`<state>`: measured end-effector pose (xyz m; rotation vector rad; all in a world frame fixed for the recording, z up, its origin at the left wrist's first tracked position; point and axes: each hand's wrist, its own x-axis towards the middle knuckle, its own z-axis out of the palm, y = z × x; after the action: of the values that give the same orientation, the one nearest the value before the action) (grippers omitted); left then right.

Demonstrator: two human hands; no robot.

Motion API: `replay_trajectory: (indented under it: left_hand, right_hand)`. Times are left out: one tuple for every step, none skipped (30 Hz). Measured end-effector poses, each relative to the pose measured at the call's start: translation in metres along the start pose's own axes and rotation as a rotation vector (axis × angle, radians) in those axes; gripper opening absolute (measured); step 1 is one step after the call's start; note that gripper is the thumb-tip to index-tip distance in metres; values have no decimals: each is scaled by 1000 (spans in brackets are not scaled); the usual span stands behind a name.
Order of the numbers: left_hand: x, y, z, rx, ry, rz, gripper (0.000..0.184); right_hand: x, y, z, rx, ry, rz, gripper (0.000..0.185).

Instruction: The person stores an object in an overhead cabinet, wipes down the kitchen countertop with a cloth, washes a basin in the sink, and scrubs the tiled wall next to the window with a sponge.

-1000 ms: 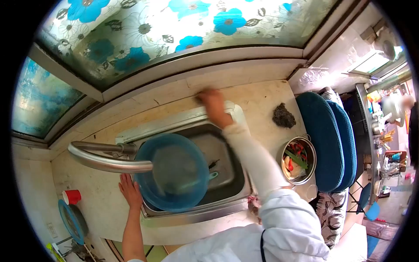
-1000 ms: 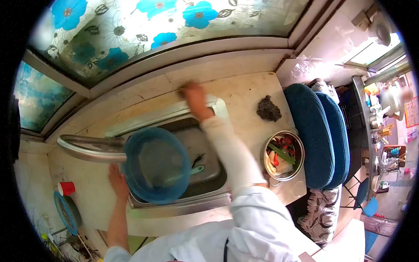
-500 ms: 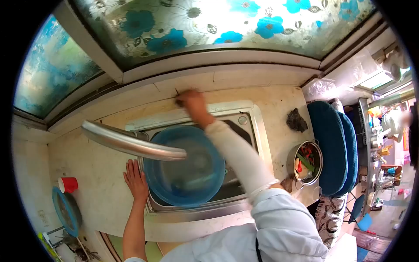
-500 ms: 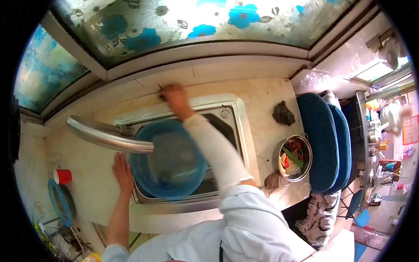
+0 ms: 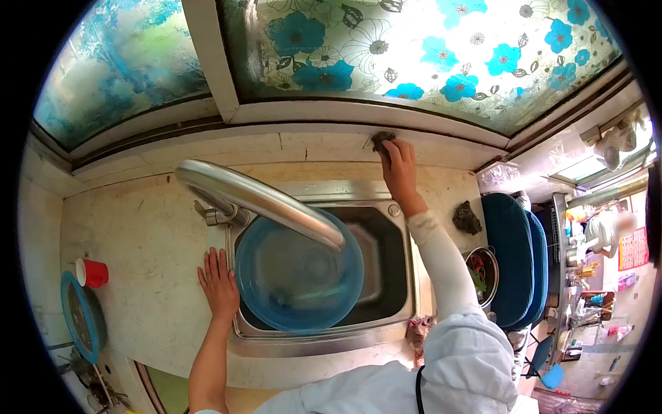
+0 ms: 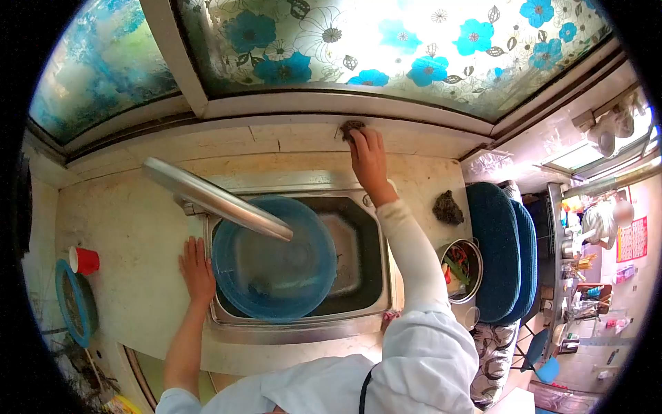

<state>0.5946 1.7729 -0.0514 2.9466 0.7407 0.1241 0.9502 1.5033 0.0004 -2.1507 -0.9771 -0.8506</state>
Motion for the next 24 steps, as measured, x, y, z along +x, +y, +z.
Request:
replay_trajectory:
  left_hand:
    - [1,0,-1,-2,1,0,49]
    - [2,1,-1,22,-4,-13,48]
    - [1,3,0,48,-14,-25,48]
    - [0,2,2,49,-15,-23,48]
    - [1,1,3,34,3,-4,48]
    - [1,0,3,20,18,15,48]
    - [1,1,2,26,18,17,48]
    - [1,0,1,20,10,14,48]
    - [1,-1,0,11,2,10,49]
    - [1,-2,0,8,2,9,49]
    - [1,-2,1,1,0,4,49]
    - [1,-3,3,-7,-1,-4,49]
    - [1,-3,2,-17,2,-15,49]
    - [1,-1,0,-17,12,-7,49]
    - [1,0,0,-14,15,5,49]
    - [-1,0,1,-15,2,6,49]
    - [-1,0,2,18,2,10,49]
    - [2,2,2,55,12,15,50]
    - [3,1,2,67,18,24,50]
    - [2,-1,3,55,-6,11,49]
    - [3,-1,3,42,-28,-4,49]
    - [4,1,2,49,-24,1,49]
    - [3,1,1,41,-7,16,48]
    - [0,0,1,27,4,32,47]
  right_hand:
    - [4,6,14,-13,-43,-73,32]
    - [7,11,29,-25,-86,-151,32]
    - [9,4,54,46,-113,-247,31]
    - [11,-16,84,118,-138,-339,30]
    - [24,-49,101,199,-106,-351,27]
    - [41,-81,104,162,-269,-453,26]
    - [51,-99,103,124,-433,-555,24]
    - [51,-94,100,126,-431,-552,24]
    - [51,-83,92,82,-451,-557,24]
    - [50,-69,81,36,-472,-564,25]
    - [34,-31,68,53,-206,-639,24]
    - [16,9,54,10,-165,-626,26]
    - [-4,50,41,6,-149,-523,28]
    - [-10,64,10,-151,-285,-363,29]
    - [-2,58,11,-146,-295,-373,29]
    - [-1,52,12,-131,-271,-346,27]
    - [-2,45,14,-122,-241,-308,25]
    - [1,19,40,-109,-184,-347,20]
    - [6,-5,72,16,-102,-465,21]
    - [16,-37,93,104,-134,-517,22]
    - [36,-76,89,73,-352,-527,22]
    - [45,-80,86,72,-343,-523,22]
    - [50,-80,85,64,-361,-559,21]
    - [49,-80,84,54,-388,-593,20]
